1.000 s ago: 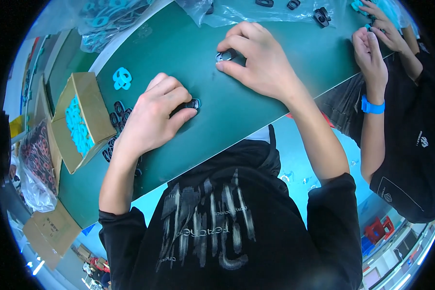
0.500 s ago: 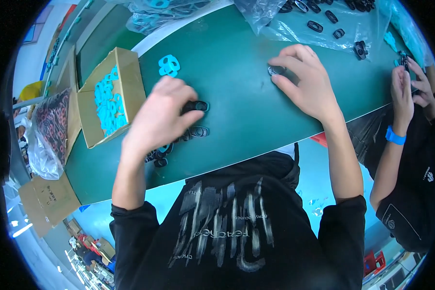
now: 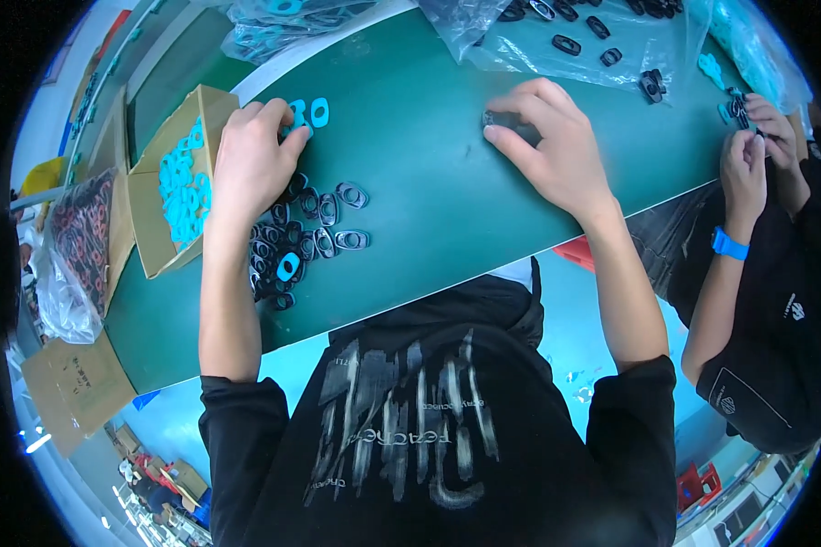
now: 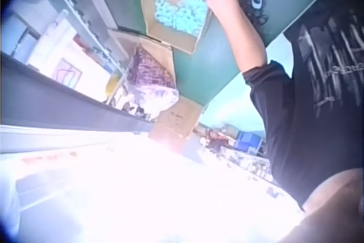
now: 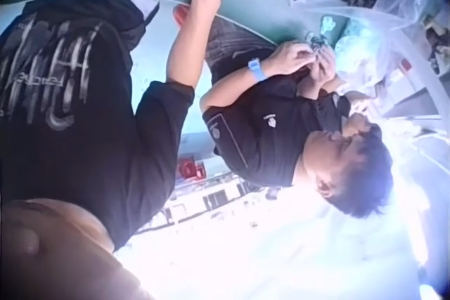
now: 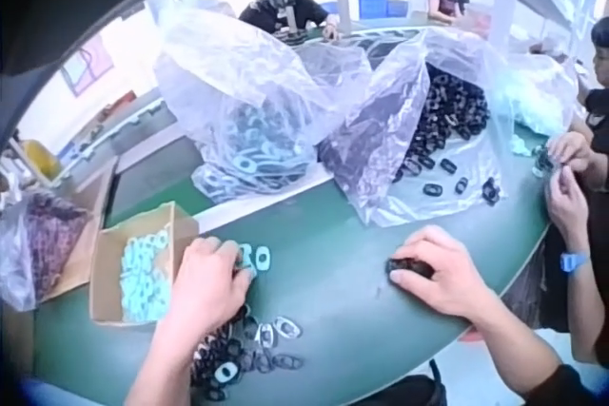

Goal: The person assembles small plastic components by hand, inserting black rings into blue oval frames on a production line.

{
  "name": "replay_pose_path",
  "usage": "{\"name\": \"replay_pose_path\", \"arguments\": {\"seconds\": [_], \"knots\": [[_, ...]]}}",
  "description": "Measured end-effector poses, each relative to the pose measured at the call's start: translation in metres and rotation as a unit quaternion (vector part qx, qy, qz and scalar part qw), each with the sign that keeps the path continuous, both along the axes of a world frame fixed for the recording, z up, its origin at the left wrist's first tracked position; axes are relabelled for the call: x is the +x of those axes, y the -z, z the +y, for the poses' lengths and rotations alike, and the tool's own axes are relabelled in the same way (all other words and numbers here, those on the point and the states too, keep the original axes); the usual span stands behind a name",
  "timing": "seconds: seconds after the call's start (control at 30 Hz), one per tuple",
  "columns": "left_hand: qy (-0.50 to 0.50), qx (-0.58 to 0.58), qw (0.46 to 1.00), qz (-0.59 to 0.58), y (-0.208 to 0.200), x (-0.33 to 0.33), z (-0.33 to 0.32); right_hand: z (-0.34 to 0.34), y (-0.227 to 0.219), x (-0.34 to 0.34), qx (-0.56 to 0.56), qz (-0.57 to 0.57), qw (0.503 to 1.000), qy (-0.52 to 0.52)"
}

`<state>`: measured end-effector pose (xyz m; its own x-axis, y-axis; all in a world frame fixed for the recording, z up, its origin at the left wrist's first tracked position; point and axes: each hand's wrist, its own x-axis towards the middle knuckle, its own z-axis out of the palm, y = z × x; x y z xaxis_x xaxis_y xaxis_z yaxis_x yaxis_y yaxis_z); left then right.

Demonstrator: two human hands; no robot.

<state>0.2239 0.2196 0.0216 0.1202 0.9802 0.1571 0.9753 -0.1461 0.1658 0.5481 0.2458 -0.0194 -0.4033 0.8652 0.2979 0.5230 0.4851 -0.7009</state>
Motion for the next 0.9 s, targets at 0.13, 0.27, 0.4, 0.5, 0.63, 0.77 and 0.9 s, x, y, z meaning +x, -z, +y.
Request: {"name": "replay_pose_path", "arguments": {"seconds": [0.13,0.27,0.4,0.5,0.63,0.77,0.9], "knots": [[-0.024,-0.016,1.0,-0.012,0.005,-0.006,0.01,-0.009,-0.008,-0.003,-0.011,-0.015,1.0,-0.015],[-0.039,0.026,0.998,-0.032,-0.008,0.009,0.005,-0.027,-0.009,0.002,-0.011,-0.011,0.999,-0.037],[0.29,0.006,0.951,-0.107,-0.015,0.057,-0.009,-0.036,-0.014,0.004,-0.007,-0.093,0.995,-0.019],[0.302,-0.059,0.946,-0.105,0.007,0.084,-0.013,-0.033,-0.02,0.002,0.01,-0.144,0.988,-0.047],[0.268,-0.041,0.953,-0.133,0.013,0.082,-0.006,-0.033,-0.024,0.003,-0.007,-0.119,0.991,-0.063],[0.267,-0.067,0.943,-0.184,0.013,0.071,-0.019,-0.033,-0.022,0.01,-0.015,-0.112,0.992,-0.062],[0.214,-0.02,0.953,-0.214,0.003,0.055,-0.033,-0.03,-0.023,0.006,0.0,-0.115,0.989,-0.092]]}}
